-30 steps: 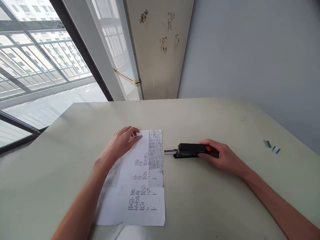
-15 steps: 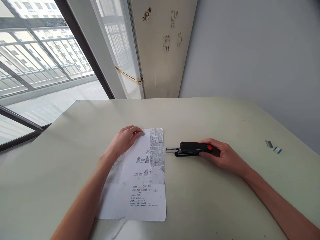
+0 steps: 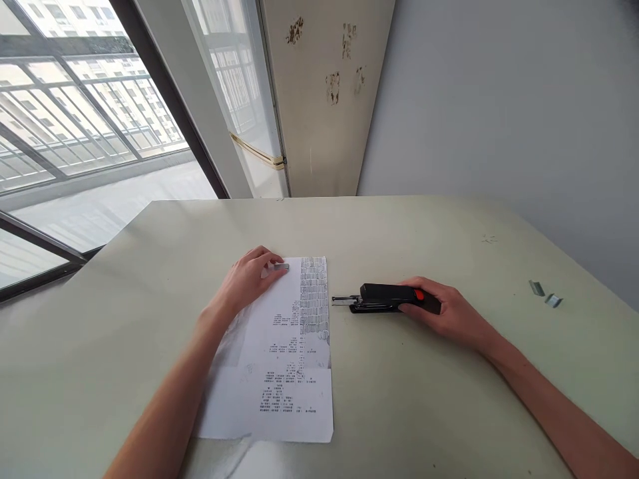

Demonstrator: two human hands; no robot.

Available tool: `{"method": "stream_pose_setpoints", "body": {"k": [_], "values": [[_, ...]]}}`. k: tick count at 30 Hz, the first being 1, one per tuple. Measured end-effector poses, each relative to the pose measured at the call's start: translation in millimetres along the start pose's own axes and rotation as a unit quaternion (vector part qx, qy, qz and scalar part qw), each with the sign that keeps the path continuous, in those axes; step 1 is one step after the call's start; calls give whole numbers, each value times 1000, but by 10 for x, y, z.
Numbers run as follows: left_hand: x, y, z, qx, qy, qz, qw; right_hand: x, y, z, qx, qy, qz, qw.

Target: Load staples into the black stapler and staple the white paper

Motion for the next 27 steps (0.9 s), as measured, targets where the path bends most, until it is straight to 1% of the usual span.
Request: {"method": "stream_pose_setpoints", "body": {"k": [3, 6, 8, 12, 14, 16, 18, 21, 27], "values": [[-29, -9, 3, 3, 12, -7, 1000, -10, 2, 2, 2, -3, -2, 1000], [65, -23, 5, 12, 31, -17, 999, -29, -2, 6, 8, -10, -7, 1000], [234, -33, -1, 20, 57, -44, 997, -29, 1, 9, 6, -12, -5, 1000], [756, -5, -55, 25, 152, -115, 981, 0, 3, 20, 4, -13, 3, 1000], [974, 41, -89, 26, 186, -147, 971, 19, 6, 28, 3, -15, 8, 1000], [1140, 102, -120, 27, 215, -169, 961, 32, 8, 35, 1, -17, 7, 1000], [1265, 158, -149, 29, 246, -168, 954, 33, 1, 41, 6, -22, -3, 1000], [1360, 188, -174, 49, 273, -137, 951, 24, -12, 44, 13, -31, -17, 999], [1381, 171, -182, 74, 279, -125, 949, -3, -29, 39, 19, -42, -22, 999]]}}
Point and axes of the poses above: each hand's wrist, its own z-axis towards the middle knuckle, its own y-axis out of the palm, x = y × z, the point moved 8 cm from there along z, towards the middle knuckle, and after that the axes turned 4 degrees about y, right-handed, at the moved point
